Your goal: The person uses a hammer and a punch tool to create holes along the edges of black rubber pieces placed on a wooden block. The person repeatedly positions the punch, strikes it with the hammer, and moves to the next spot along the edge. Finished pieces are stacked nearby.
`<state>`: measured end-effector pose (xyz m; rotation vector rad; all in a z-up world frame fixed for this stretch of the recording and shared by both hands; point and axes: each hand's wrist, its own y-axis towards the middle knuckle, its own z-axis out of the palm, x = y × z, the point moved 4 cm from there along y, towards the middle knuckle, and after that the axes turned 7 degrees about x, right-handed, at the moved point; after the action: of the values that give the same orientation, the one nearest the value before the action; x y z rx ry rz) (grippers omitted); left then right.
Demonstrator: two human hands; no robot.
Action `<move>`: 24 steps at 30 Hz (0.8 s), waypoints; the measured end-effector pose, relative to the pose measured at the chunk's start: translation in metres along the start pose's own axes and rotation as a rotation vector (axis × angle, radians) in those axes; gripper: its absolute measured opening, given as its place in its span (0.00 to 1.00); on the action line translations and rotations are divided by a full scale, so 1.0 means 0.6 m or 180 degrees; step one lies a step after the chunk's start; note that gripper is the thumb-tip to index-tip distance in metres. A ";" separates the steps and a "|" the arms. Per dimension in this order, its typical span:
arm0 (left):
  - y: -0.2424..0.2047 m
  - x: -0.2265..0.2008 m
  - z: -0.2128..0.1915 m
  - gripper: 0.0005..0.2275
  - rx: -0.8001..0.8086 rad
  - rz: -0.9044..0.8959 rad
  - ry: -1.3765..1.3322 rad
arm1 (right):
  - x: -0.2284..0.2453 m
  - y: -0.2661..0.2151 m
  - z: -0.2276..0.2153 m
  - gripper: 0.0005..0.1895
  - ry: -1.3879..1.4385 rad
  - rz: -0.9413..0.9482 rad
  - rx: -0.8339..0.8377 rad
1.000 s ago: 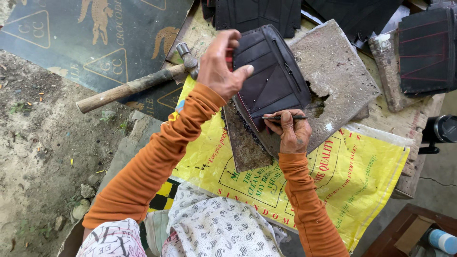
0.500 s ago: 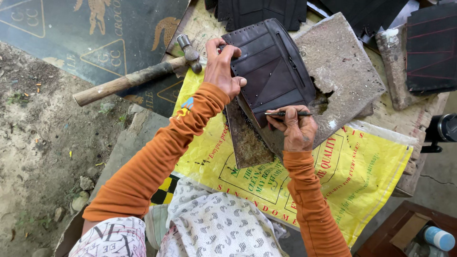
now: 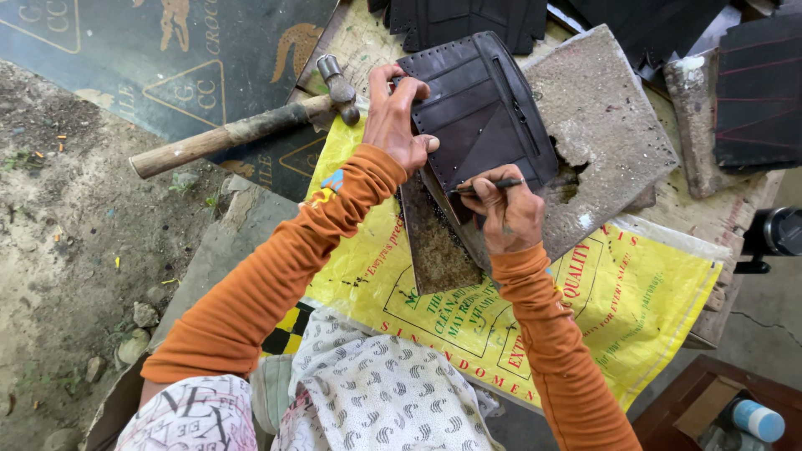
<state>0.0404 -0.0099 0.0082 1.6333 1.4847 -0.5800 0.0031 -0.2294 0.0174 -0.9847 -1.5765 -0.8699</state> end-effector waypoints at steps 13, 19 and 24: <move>-0.029 0.126 -0.161 0.27 0.1062 -0.0998 0.2251 | 0.033 0.011 0.005 0.09 -0.0521 -0.0307 0.0266; -0.044 0.145 -0.158 0.18 0.0820 -0.0529 0.2442 | 0.032 0.011 0.006 0.09 -0.0532 -0.0366 0.0237; -0.052 0.141 -0.164 0.19 0.0787 -0.0464 0.2658 | 0.033 0.010 0.007 0.09 -0.0583 -0.0419 0.0239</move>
<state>0.0078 0.1178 -0.0138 2.1086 2.2051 -0.1410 0.0043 -0.2203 0.0361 -0.9364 -1.8337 -0.8219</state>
